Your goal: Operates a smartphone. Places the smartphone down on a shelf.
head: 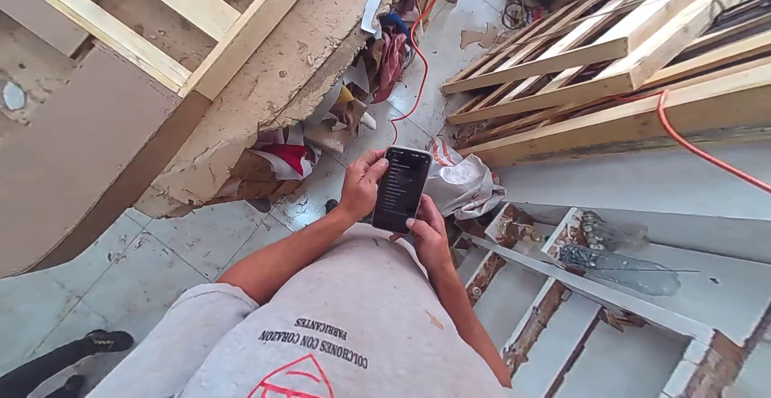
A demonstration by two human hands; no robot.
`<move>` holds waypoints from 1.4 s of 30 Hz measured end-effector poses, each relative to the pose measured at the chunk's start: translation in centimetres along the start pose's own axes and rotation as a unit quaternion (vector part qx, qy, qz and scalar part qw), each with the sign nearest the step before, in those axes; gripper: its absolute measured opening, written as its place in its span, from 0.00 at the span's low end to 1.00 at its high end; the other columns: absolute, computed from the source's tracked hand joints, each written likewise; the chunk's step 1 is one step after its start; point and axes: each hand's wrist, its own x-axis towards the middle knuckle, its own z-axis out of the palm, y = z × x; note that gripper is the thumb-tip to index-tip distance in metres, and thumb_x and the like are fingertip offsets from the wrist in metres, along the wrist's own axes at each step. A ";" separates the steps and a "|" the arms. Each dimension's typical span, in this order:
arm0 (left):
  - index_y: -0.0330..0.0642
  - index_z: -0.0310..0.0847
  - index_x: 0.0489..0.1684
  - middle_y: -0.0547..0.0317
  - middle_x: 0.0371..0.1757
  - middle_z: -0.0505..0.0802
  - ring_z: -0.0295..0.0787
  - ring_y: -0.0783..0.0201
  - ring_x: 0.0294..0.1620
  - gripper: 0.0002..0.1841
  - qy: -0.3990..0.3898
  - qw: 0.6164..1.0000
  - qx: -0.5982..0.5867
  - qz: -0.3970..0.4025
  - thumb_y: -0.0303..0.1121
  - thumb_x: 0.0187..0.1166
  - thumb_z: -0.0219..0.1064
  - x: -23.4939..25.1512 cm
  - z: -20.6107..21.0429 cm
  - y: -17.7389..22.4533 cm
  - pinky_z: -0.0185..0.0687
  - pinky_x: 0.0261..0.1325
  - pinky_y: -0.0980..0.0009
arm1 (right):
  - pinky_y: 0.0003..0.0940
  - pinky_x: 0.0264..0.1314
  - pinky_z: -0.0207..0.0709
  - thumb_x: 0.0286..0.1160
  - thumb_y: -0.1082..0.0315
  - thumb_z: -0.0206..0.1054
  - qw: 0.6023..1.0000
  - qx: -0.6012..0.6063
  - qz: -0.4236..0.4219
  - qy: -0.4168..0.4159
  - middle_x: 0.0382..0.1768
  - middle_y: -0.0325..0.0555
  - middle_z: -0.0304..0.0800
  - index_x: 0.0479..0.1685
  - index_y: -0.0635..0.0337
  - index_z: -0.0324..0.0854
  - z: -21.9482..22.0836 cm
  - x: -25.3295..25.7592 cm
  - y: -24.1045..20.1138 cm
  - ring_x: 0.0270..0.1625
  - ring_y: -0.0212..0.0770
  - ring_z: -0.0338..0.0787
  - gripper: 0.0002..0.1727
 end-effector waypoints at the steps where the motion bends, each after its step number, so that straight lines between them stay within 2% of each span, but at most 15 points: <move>1: 0.35 0.85 0.58 0.58 0.41 0.96 0.94 0.68 0.41 0.19 -0.004 1.000 -0.002 -0.003 0.31 0.90 0.45 -0.3 0.0 -0.2 0.92 0.50 0.66 | 0.45 0.33 0.93 0.73 0.75 0.51 1.000 0.003 0.000 0.001 0.55 0.50 0.92 0.75 0.66 0.63 -0.1 0.0 0.0 0.48 0.48 0.96 0.26; 5: 0.33 0.85 0.57 0.58 0.39 0.95 0.93 0.70 0.39 0.19 -0.018 1.000 -0.002 -0.007 0.31 0.89 0.46 -1.0 -0.3 -0.8 0.91 0.48 0.67 | 0.46 0.33 0.93 0.73 0.75 0.51 1.000 0.019 -0.001 0.007 0.55 0.49 0.92 0.75 0.65 0.63 -0.2 -0.1 0.0 0.48 0.48 0.96 0.26; 8: 0.31 0.82 0.64 0.56 0.43 0.96 0.93 0.69 0.43 0.20 -0.058 0.998 -0.010 -0.002 0.30 0.88 0.46 -1.3 -0.8 -1.0 0.91 0.52 0.67 | 0.46 0.32 0.93 0.74 0.75 0.50 0.999 0.032 -0.004 0.008 0.56 0.50 0.92 0.75 0.64 0.62 -0.2 0.0 0.1 0.47 0.48 0.97 0.26; 10: 0.29 0.77 0.72 0.53 0.50 0.95 0.94 0.68 0.50 0.22 -0.107 0.994 -0.013 -0.006 0.30 0.87 0.47 -1.8 -1.2 -1.3 0.90 0.57 0.66 | 0.47 0.33 0.93 0.75 0.76 0.48 0.999 0.046 -0.008 0.024 0.56 0.51 0.91 0.75 0.64 0.61 -0.1 -0.1 0.0 0.48 0.49 0.97 0.26; 13: 0.25 0.63 0.83 0.45 0.66 0.90 0.90 0.62 0.63 0.27 -0.184 0.980 -0.070 -0.016 0.27 0.84 0.47 -2.7 -1.5 -1.6 0.86 0.69 0.62 | 0.48 0.34 0.94 0.75 0.76 0.47 0.997 0.057 -0.006 0.047 0.58 0.53 0.90 0.79 0.64 0.57 0.0 0.2 -0.5 0.50 0.51 0.96 0.28; 16: 0.23 0.55 0.84 0.42 0.68 0.88 0.89 0.59 0.66 0.30 -0.212 0.967 -0.141 -0.009 0.23 0.79 0.48 -3.0 -1.4 -1.9 0.84 0.73 0.59 | 0.48 0.34 0.94 0.76 0.77 0.46 0.997 0.070 0.001 0.043 0.59 0.54 0.90 0.80 0.64 0.56 0.2 0.3 -0.8 0.51 0.52 0.96 0.29; 19: 0.26 0.55 0.82 0.43 0.65 0.89 0.91 0.58 0.63 0.30 -0.212 0.966 -0.150 -0.011 0.20 0.75 0.50 -3.0 -1.3 -1.7 0.87 0.70 0.58 | 0.47 0.34 0.94 0.74 0.79 0.47 0.997 0.064 -0.002 0.038 0.58 0.53 0.91 0.80 0.64 0.57 0.5 0.4 -1.0 0.50 0.50 0.97 0.30; 23: 0.27 0.57 0.80 0.45 0.61 0.92 0.94 0.59 0.58 0.32 -0.164 0.980 -0.107 -0.024 0.18 0.71 0.59 -3.4 -0.6 -1.3 0.92 0.62 0.60 | 0.46 0.33 0.94 0.72 0.80 0.50 0.998 0.037 -0.004 0.050 0.56 0.53 0.91 0.79 0.66 0.58 1.2 0.4 -1.0 0.47 0.50 0.97 0.30; 28: 0.27 0.61 0.77 0.45 0.57 0.94 0.96 0.59 0.55 0.32 -0.108 0.993 -0.049 -0.009 0.20 0.70 0.68 -3.8 0.4 -1.4 0.94 0.60 0.61 | 0.44 0.33 0.94 0.77 0.80 0.51 0.997 0.013 -0.006 0.073 0.53 0.54 0.91 0.78 0.69 0.60 1.8 0.2 -0.9 0.45 0.48 0.97 0.27; 34: 0.26 0.60 0.78 0.45 0.58 0.93 0.95 0.60 0.56 0.32 -0.138 0.989 -0.061 0.000 0.21 0.71 0.63 -4.0 0.4 -1.5 0.93 0.61 0.62 | 0.39 0.26 0.93 0.83 0.78 0.55 0.992 -0.008 -0.018 0.124 0.48 0.52 0.93 0.73 0.69 0.65 2.3 0.1 -0.9 0.39 0.45 0.97 0.20; 39: 0.28 0.62 0.77 0.46 0.57 0.94 0.96 0.59 0.55 0.30 -0.120 0.991 -0.057 -0.015 0.17 0.71 0.63 -4.0 0.6 -1.3 0.94 0.60 0.62 | 0.43 0.28 0.93 0.81 0.77 0.53 0.995 0.006 -0.022 0.099 0.51 0.54 0.92 0.75 0.70 0.63 1.9 -0.1 -0.5 0.43 0.48 0.97 0.23; 42: 0.27 0.61 0.77 0.45 0.57 0.94 0.95 0.59 0.55 0.29 -0.131 0.989 -0.071 -0.015 0.19 0.72 0.60 -3.9 0.4 -1.5 0.93 0.59 0.61 | 0.42 0.27 0.93 0.82 0.78 0.50 0.995 0.007 -0.021 0.097 0.51 0.53 0.92 0.75 0.69 0.64 1.8 -0.1 -0.5 0.42 0.47 0.97 0.22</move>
